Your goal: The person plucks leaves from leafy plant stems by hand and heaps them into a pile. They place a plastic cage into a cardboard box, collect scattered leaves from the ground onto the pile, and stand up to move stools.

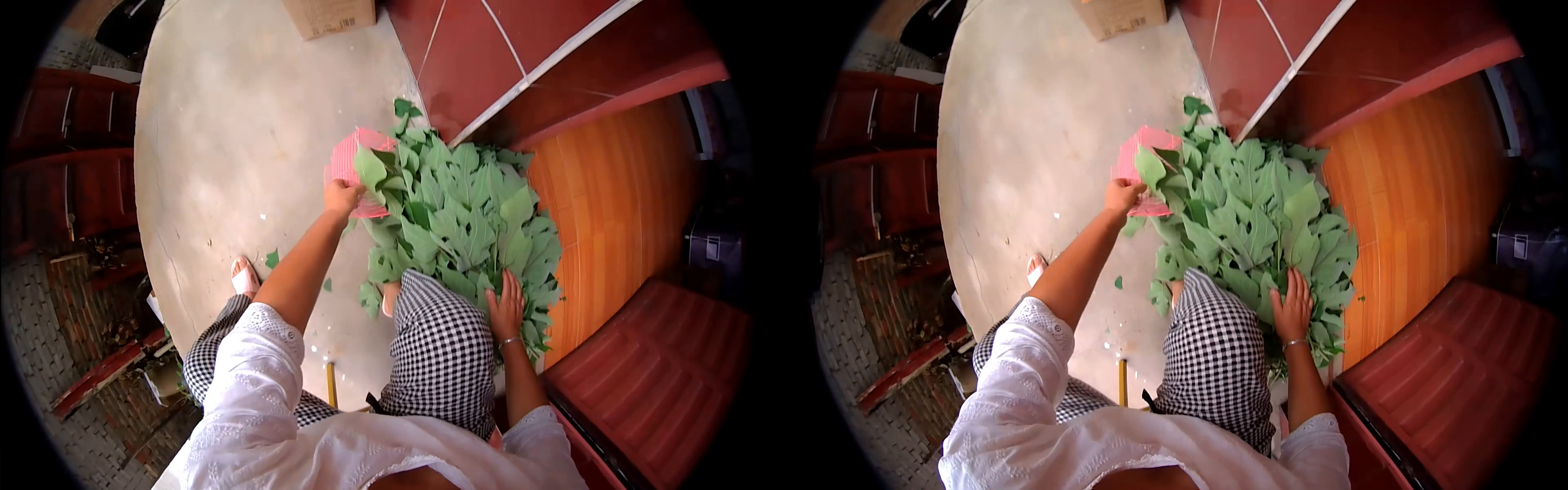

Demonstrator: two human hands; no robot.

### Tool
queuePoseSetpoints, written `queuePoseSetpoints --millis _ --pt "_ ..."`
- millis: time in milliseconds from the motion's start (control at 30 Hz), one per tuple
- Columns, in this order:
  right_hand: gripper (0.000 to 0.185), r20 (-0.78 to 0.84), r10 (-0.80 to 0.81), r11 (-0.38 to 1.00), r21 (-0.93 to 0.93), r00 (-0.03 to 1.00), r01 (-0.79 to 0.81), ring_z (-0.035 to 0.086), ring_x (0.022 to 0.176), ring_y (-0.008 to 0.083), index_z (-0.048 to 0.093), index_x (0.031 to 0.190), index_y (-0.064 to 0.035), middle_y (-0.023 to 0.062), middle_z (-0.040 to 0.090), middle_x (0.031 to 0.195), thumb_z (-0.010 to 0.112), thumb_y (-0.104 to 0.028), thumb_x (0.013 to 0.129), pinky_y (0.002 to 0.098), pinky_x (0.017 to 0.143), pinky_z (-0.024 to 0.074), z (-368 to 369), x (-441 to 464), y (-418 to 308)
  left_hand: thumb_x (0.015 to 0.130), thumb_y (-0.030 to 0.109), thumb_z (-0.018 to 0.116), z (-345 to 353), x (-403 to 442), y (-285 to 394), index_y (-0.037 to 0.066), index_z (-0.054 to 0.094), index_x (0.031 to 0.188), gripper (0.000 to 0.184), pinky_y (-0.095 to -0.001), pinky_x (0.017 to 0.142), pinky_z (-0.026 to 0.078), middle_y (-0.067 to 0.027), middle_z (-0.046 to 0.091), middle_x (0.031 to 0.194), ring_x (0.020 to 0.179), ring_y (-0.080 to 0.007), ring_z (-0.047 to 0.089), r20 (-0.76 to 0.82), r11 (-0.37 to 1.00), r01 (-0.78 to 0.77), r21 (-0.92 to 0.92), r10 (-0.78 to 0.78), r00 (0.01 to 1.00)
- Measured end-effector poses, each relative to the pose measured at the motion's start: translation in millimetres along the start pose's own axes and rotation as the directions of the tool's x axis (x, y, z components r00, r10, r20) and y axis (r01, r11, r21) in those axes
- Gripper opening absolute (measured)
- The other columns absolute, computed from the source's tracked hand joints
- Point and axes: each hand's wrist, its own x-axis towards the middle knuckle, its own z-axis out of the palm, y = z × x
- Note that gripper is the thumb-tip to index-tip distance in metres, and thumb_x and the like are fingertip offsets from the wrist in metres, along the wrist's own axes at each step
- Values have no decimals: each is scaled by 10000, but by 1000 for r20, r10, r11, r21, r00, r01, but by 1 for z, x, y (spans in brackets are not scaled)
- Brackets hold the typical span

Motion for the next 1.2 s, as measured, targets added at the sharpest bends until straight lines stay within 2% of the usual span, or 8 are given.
queuePoseSetpoints --millis 300,367,600,733,800,900,1000,1200 --pt "585 -20 19 1000 -11 1000 -19 319 1341 292 374 1393 -75 101 375 1445 523 -348 897 438 1062 250 -3 -1 -4 698 130 737 -38 71 59 44 624 656 148 -267 433 389 -24 568 554 453 -105 497 -258 968 -224 117 247 934" --pt "582 -13 17 999 -39 1000 -18 321 1342 288 386 1385 -75 95 380 1442 536 -334 885 439 1059 258 -2 0 -6 662 229 738 -30 77 87 40 646 731 221 -359 672 503 -120 673 712 695 -234 657 -270 963 -118 243 184 945" --pt "581 -23 -10 998 -68 1000 8 332 1336 287 404 1367 -65 94 390 1436 553 -316 865 444 1056 262 7 3 4 686 296 724 38 123 147 55 679 851 295 -389 779 504 -142 689 860 852 -288 664 -443 944 -126 306 258 859" --pt "591 -22 -26 998 -51 999 25 332 1336 292 411 1358 -51 101 389 1436 559 -313 849 448 1054 260 8 5 5 713 289 715 81 160 158 32 667 979 373 -385 834 491 -161 680 967 942 -297 647 -396 958 -214 190 275 876" --pt "591 -21 -18 999 -47 1000 17 333 1336 293 413 1355 -46 103 392 1434 558 -307 844 452 1054 258 8 4 2 752 274 701 103 182 149 10 606 1138 478 -378 905 456 -175 641 1112 1056 -300 605 -55 909 -415 -46 412 909" --pt "585 -7 7 999 -50 1000 -7 337 1333 298 419 1350 -42 106 395 1431 553 -299 842 456 1054 259 8 6 1 807 263 676 119 180 134 -29 385 1370 699 -361 1052 342 -184 452 1383 1282 -294 427 165 940 -340 13 334 928" --pt "577 -20 -10 998 -55 1000 9 341 1331 301 423 1348 -45 107 395 1430 549 -299 845 457 1054 259 9 6 3 787 259 682 110 146 119 -16 480 1296 613 -360 975 412 -184 586 1223 1141 -285 552 209 924 -374 -73 381 901" --pt "577 -60 -35 998 -52 998 31 336 1333 303 419 1354 -52 108 390 1434 542 -311 853 454 1059 256 9 4 1 824 269 650 84 92 34 -24 568 1172 462 -351 874 486 -189 640 1112 1035 -269 619 163 944 -318 83 302 939"
